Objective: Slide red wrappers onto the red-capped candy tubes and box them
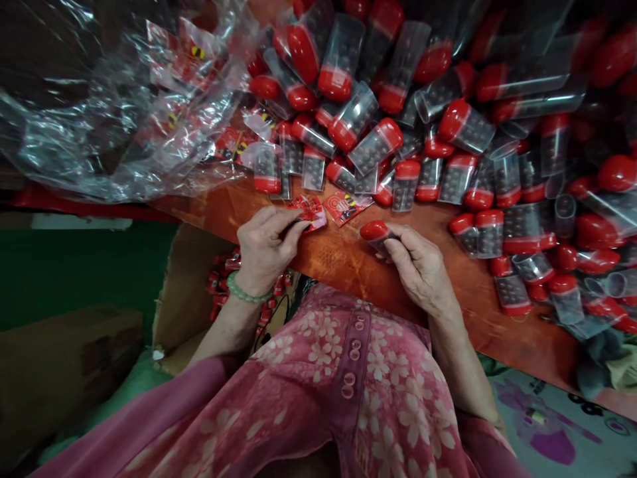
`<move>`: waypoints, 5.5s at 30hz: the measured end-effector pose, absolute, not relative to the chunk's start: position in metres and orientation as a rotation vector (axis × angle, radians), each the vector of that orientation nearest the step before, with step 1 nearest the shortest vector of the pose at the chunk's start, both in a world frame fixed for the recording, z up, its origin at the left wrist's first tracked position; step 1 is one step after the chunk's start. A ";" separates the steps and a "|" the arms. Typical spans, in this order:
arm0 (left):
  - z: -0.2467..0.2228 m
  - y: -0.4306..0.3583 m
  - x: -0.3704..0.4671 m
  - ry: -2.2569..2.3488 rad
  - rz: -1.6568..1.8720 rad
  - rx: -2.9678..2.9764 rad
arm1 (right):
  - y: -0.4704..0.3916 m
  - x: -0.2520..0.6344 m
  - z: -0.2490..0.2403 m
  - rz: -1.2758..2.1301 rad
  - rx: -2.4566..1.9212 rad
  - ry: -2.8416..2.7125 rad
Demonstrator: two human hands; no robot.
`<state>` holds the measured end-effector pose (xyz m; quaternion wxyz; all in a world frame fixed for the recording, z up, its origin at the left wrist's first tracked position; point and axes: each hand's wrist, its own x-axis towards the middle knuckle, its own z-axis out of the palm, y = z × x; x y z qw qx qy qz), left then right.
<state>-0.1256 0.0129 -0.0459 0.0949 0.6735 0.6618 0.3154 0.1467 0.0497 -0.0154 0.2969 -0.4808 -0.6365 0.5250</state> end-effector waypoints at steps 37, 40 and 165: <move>0.002 0.007 -0.122 1.732 1.271 1.479 | 0.061 0.114 -0.014 1.382 -1.129 -1.770; 0.004 0.002 -0.116 1.655 1.233 1.524 | 0.054 0.130 -0.007 1.453 -1.165 -1.631; -0.019 0.009 -0.039 1.100 1.108 0.383 | 0.019 0.104 -0.017 1.865 -1.204 -1.023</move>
